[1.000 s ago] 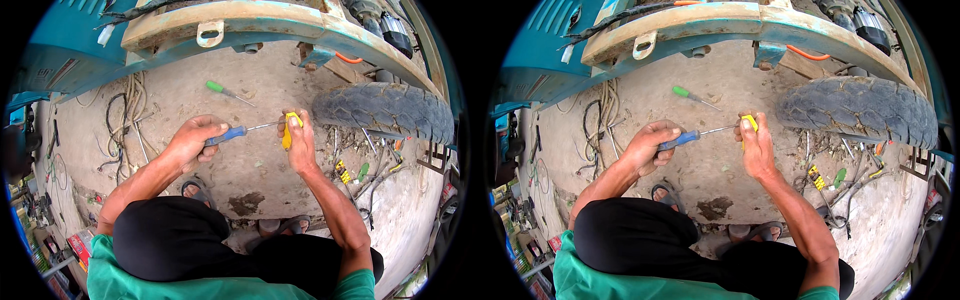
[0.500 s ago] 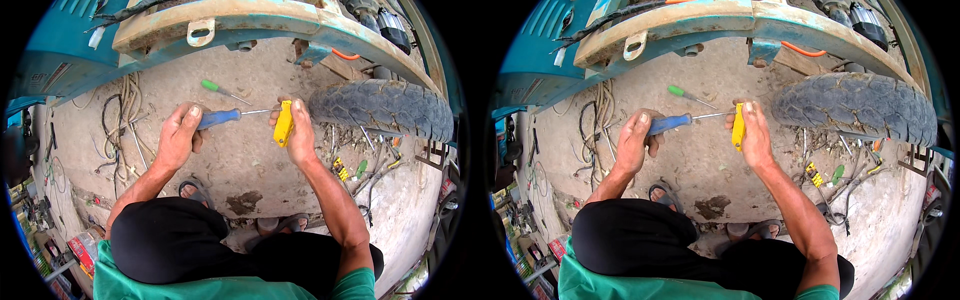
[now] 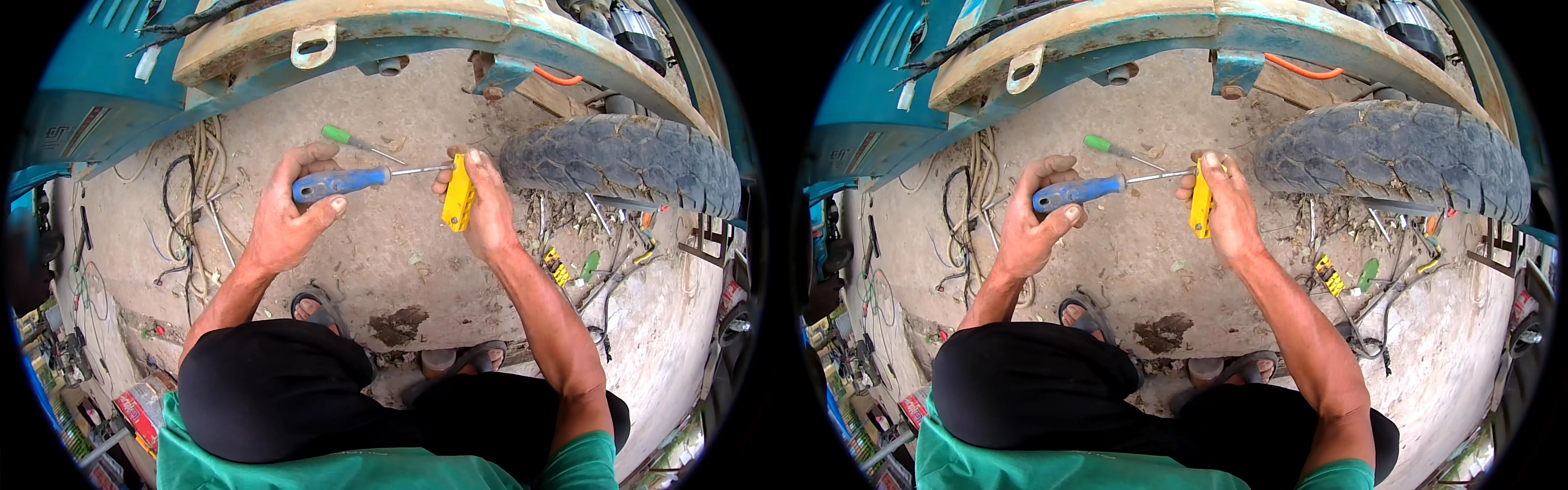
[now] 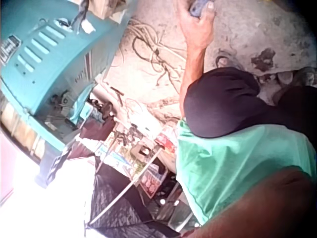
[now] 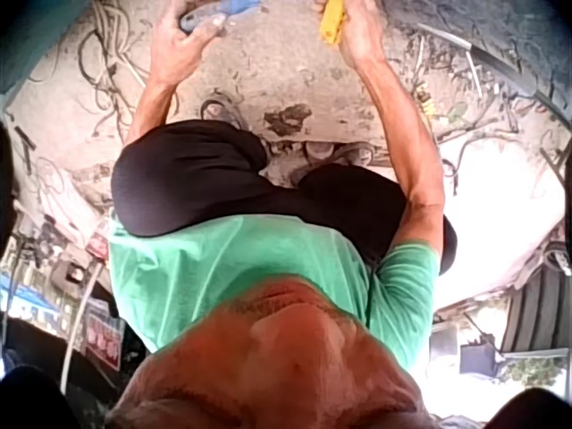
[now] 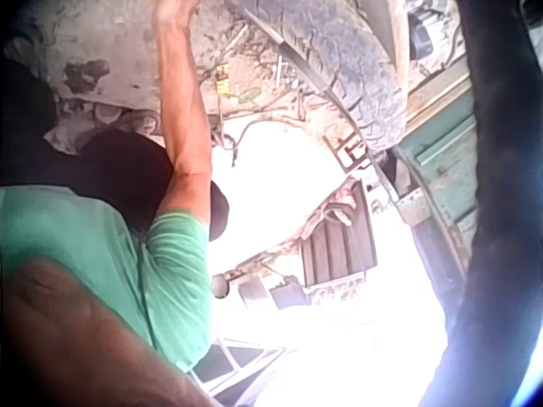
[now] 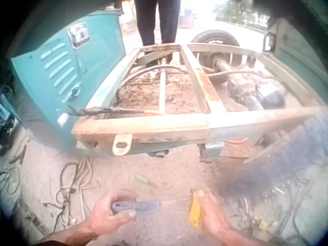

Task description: The person works on the electrical system of a three-wheeled vehicle, handling wires and a battery pack. They install a silver metal component, remove and inspect a tire, and use a screwdriver on a yellow plastic part before returning to the wiring.

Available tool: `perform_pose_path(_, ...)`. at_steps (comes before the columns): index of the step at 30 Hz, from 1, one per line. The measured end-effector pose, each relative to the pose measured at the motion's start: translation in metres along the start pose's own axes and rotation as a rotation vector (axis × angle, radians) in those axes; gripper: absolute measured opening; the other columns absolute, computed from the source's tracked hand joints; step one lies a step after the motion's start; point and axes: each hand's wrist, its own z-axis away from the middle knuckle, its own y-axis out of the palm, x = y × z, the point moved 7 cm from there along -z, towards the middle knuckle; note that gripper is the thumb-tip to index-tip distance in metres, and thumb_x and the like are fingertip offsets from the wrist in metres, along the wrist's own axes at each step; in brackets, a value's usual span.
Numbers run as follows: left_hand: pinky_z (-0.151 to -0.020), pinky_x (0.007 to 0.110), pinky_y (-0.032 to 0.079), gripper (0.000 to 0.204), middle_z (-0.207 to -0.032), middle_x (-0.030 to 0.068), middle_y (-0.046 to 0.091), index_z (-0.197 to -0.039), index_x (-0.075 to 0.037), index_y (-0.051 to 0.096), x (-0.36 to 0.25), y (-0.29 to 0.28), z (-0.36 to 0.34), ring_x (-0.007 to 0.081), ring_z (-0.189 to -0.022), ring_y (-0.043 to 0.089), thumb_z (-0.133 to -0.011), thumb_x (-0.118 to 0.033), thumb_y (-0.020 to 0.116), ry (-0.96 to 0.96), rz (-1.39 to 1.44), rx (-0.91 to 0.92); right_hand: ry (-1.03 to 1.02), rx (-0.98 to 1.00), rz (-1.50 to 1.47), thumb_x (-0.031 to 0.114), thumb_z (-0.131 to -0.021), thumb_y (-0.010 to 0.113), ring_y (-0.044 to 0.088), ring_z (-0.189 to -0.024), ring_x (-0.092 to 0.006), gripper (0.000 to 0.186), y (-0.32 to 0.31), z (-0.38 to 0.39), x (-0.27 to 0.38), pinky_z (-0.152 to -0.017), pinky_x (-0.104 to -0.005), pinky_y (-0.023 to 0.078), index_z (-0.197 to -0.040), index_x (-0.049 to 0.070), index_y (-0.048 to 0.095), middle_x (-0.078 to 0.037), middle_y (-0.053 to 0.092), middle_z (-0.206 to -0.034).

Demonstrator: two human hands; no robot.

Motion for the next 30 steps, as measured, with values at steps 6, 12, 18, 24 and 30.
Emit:
perform_pose_path(6, -0.045, 0.022, 0.041, 0.042, -0.07, 0.0081, 0.061, -0.105, 0.003, 0.063, 0.01, -0.015, 0.002, 0.0091, -0.049, 0.052, -0.096, -0.038, 0.059, -0.224, 0.122, 0.1, 0.052, 0.054, -0.148, 0.053, -0.099, 0.051, 0.059, -0.079, -0.0131, 0.055, 0.0, -0.002, -0.003, -0.07, -0.0279, 0.048, -0.123, 0.003, 0.052, -0.005, 0.06, -0.09)
perform_pose_path(12, -0.046, 0.023, 0.041, 0.034, -0.07, 0.0063, 0.063, -0.102, 0.0, 0.066, -0.009, -0.009, 0.019, 0.0075, -0.049, 0.053, -0.095, -0.032, 0.061, -0.086, 0.053, 0.188, 0.154, 0.062, -0.435, 0.053, -0.1, 0.049, 0.055, -0.071, -0.0127, 0.051, 0.001, -0.008, -0.004, -0.065, -0.0276, 0.046, -0.117, 0.004, 0.05, -0.003, 0.056, -0.085)
perform_pose_path(18, -0.05, 0.025, 0.044, 0.029, -0.073, 0.0058, 0.064, -0.104, -0.001, 0.066, -0.011, -0.007, 0.019, 0.0081, -0.053, 0.055, -0.093, -0.028, 0.062, -0.052, 0.014, 0.228, 0.152, 0.069, -0.457, 0.052, -0.101, 0.048, 0.054, -0.07, -0.0128, 0.049, 0.002, -0.01, -0.004, -0.064, -0.0279, 0.046, -0.115, 0.005, 0.049, -0.003, 0.055, -0.084)
perform_pose_path(24, -0.05, 0.026, 0.043, 0.027, -0.074, 0.0057, 0.063, -0.104, -0.001, 0.066, -0.011, -0.006, 0.019, 0.0085, -0.054, 0.055, -0.093, -0.025, 0.062, -0.055, 0.005, 0.232, 0.168, 0.063, -0.426, 0.053, -0.1, 0.047, 0.051, -0.069, -0.0128, 0.048, 0.007, -0.008, -0.003, -0.064, -0.0281, 0.044, -0.114, 0.008, 0.048, -0.002, 0.053, -0.084)
perform_pose_path(30, -0.049, 0.026, 0.043, 0.027, -0.073, 0.0052, 0.063, -0.105, -0.001, 0.066, -0.01, -0.007, 0.019, 0.0082, -0.053, 0.055, -0.093, -0.026, 0.062, -0.042, 0.01, 0.226, 0.162, 0.078, -0.446, 0.053, -0.1, 0.047, 0.052, -0.07, -0.013, 0.048, 0.007, -0.009, -0.003, -0.064, -0.0279, 0.045, -0.114, 0.007, 0.049, -0.002, 0.054, -0.083)
